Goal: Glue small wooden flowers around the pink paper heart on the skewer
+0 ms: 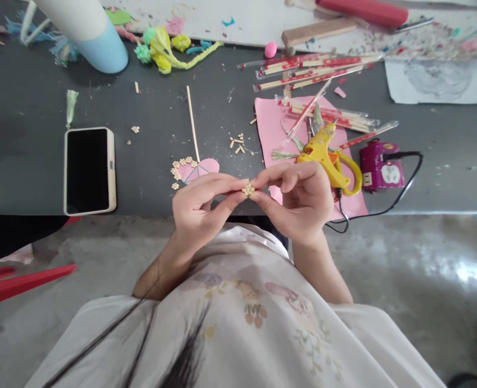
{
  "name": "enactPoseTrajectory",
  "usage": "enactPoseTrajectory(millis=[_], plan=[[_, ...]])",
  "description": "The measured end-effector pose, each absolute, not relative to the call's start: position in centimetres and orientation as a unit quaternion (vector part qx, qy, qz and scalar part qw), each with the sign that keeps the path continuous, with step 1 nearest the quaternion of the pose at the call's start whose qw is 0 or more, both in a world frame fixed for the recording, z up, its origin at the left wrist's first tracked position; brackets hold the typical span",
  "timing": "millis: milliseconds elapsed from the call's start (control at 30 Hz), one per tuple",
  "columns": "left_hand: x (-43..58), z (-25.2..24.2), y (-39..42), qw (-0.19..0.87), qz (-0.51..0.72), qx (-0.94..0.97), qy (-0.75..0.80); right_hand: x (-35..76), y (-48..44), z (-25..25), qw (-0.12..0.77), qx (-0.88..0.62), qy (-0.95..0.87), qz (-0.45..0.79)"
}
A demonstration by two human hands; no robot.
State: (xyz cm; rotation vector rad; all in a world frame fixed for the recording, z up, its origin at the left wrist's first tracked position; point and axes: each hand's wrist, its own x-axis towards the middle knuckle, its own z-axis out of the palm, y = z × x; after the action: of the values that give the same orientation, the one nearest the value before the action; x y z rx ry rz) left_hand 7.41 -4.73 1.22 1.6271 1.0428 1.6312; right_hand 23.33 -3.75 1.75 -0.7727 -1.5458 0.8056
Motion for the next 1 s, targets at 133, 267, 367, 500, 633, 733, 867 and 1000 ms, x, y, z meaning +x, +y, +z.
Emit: enactPoseTrajectory(millis=[133, 267, 367, 500, 633, 733, 867, 1000], plan=[[7.33, 1.28, -4.81, 0.301, 0.608, 0.608, 0.413, 23.31, -3.78, 2.04, 0.573, -0.337, -0.659, 0.353], [7.24, 1.25, -4.82, 0.307, 0.606, 0.608, 0.411, 23.33, -3.81, 2.20, 0.571, -0.345, -0.656, 0.353], [7.28, 1.23, -4.78, 0.315, 0.611, 0.607, 0.399, 23.32, -3.84, 2.24, 0.572, -0.338, -0.657, 0.356], [7.34, 1.13, -4.85, 0.319, 0.604, 0.601, 0.415, 23.29, -3.94, 2.26, 0.568, -0.343, -0.660, 0.353], [7.38, 1.05, -4.98, 0.328, 0.605, 0.591, 0.420, 23.28, -4.04, 2.20, 0.566, -0.353, -0.657, 0.351], [7.43, 1.07, -4.98, 0.336, 0.609, 0.588, 0.414, 23.26, -4.08, 2.12, 0.569, -0.357, -0.654, 0.346], [7.48, 0.96, -4.91, 0.340, 0.617, 0.588, 0.398, 23.26, -4.07, 1.91, 0.571, -0.349, -0.662, 0.338], [7.46, 0.76, -4.92, 0.351, 0.617, 0.588, 0.387, 23.31, -3.94, 1.56, 0.572, -0.345, -0.668, 0.328]])
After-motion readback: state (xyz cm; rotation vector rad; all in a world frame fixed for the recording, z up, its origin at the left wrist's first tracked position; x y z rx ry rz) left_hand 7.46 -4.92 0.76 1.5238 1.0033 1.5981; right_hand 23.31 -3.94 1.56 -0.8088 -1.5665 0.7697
